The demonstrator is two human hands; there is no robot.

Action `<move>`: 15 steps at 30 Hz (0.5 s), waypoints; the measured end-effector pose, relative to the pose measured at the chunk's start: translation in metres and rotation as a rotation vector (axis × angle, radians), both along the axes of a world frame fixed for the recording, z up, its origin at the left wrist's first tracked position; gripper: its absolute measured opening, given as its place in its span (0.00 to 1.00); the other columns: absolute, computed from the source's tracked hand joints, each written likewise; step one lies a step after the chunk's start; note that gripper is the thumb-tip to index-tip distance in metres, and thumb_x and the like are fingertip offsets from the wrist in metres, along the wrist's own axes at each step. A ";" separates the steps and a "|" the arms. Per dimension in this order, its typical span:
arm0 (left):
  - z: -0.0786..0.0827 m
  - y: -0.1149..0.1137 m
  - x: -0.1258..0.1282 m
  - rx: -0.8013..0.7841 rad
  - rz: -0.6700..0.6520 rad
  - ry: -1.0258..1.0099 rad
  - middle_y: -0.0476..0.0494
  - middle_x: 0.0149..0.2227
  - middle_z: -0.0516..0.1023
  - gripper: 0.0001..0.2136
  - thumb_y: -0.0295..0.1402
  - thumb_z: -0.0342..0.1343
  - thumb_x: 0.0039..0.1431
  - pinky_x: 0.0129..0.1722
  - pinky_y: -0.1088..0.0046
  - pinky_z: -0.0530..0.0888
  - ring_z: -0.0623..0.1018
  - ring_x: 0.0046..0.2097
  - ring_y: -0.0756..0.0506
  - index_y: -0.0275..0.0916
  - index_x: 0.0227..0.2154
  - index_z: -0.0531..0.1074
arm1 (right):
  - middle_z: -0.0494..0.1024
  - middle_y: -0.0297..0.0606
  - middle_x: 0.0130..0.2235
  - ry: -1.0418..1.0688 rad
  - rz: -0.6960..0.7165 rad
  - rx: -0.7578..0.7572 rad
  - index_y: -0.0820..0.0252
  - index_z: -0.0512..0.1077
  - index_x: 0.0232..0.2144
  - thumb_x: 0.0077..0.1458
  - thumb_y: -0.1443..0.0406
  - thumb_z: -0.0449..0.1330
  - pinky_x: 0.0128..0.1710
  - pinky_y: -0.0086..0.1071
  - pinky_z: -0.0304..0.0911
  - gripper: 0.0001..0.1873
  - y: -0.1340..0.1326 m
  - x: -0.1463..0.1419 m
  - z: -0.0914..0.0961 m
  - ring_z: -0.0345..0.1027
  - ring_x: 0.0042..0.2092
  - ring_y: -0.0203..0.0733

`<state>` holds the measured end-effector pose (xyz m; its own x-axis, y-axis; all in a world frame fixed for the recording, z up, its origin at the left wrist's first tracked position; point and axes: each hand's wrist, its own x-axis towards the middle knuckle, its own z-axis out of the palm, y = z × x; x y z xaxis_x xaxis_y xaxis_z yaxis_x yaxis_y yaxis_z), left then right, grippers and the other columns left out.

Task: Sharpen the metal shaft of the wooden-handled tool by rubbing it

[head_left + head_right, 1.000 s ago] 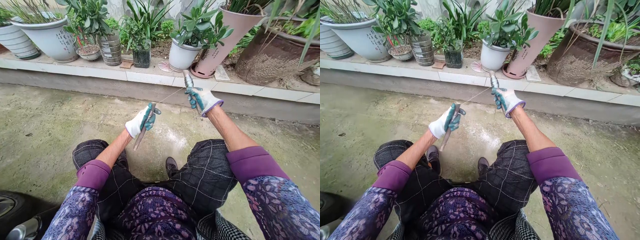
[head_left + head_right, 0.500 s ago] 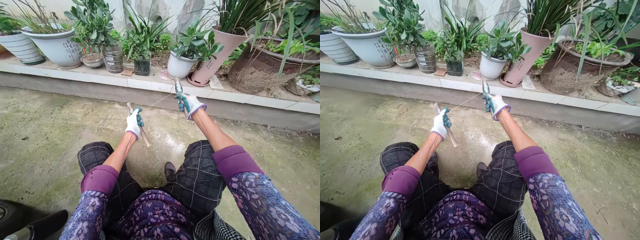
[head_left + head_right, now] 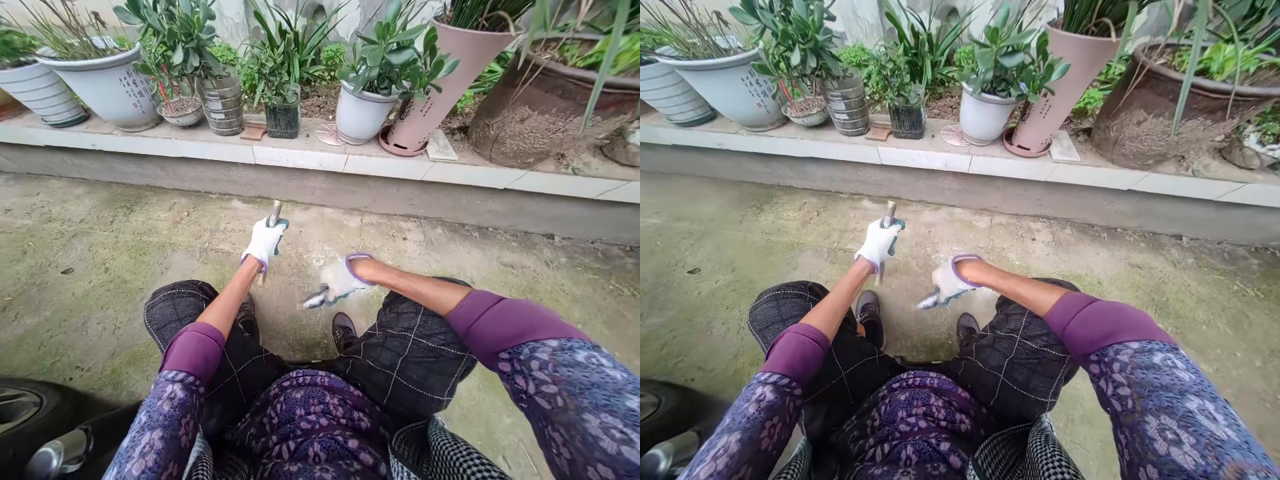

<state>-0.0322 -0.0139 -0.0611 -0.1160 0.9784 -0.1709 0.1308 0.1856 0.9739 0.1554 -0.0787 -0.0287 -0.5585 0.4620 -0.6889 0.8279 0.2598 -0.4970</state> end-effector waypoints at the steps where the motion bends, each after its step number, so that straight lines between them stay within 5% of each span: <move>1: 0.007 -0.005 0.004 0.042 -0.064 0.085 0.57 0.16 0.61 0.08 0.37 0.60 0.48 0.14 0.78 0.58 0.59 0.16 0.54 0.39 0.27 0.70 | 0.70 0.40 0.18 -0.078 -0.020 0.066 0.68 0.77 0.25 0.46 0.62 0.64 0.24 0.33 0.57 0.11 0.006 0.007 -0.012 0.65 0.24 0.42; 4: 0.027 -0.028 0.018 0.105 -0.223 0.161 0.55 0.18 0.64 0.10 0.39 0.62 0.48 0.16 0.79 0.59 0.61 0.18 0.55 0.38 0.26 0.71 | 0.77 0.47 0.27 -0.355 -0.161 0.336 0.68 0.79 0.31 0.50 0.63 0.62 0.29 0.33 0.59 0.11 0.037 0.039 -0.025 0.71 0.29 0.45; 8: 0.036 -0.058 0.036 0.057 -0.198 0.031 0.56 0.18 0.64 0.10 0.37 0.63 0.46 0.15 0.79 0.58 0.61 0.17 0.55 0.37 0.27 0.71 | 0.79 0.47 0.33 -0.292 -0.405 0.597 0.65 0.78 0.41 0.58 0.57 0.57 0.29 0.31 0.58 0.18 0.082 0.080 -0.006 0.71 0.31 0.43; 12: 0.023 -0.078 0.054 -0.035 -0.176 -0.453 0.59 0.16 0.59 0.10 0.35 0.64 0.47 0.13 0.79 0.59 0.58 0.15 0.56 0.37 0.30 0.72 | 0.76 0.42 0.28 -0.149 -0.614 0.757 0.64 0.77 0.35 0.57 0.54 0.58 0.25 0.29 0.54 0.18 0.102 0.084 0.020 0.66 0.28 0.39; 15: 0.005 -0.087 0.064 -0.156 -0.223 -0.943 0.63 0.15 0.52 0.08 0.35 0.61 0.53 0.13 0.81 0.55 0.50 0.13 0.58 0.37 0.31 0.70 | 0.70 0.35 0.23 0.050 -0.820 0.693 0.64 0.74 0.33 0.57 0.57 0.59 0.21 0.27 0.54 0.14 0.094 0.071 0.033 0.61 0.23 0.34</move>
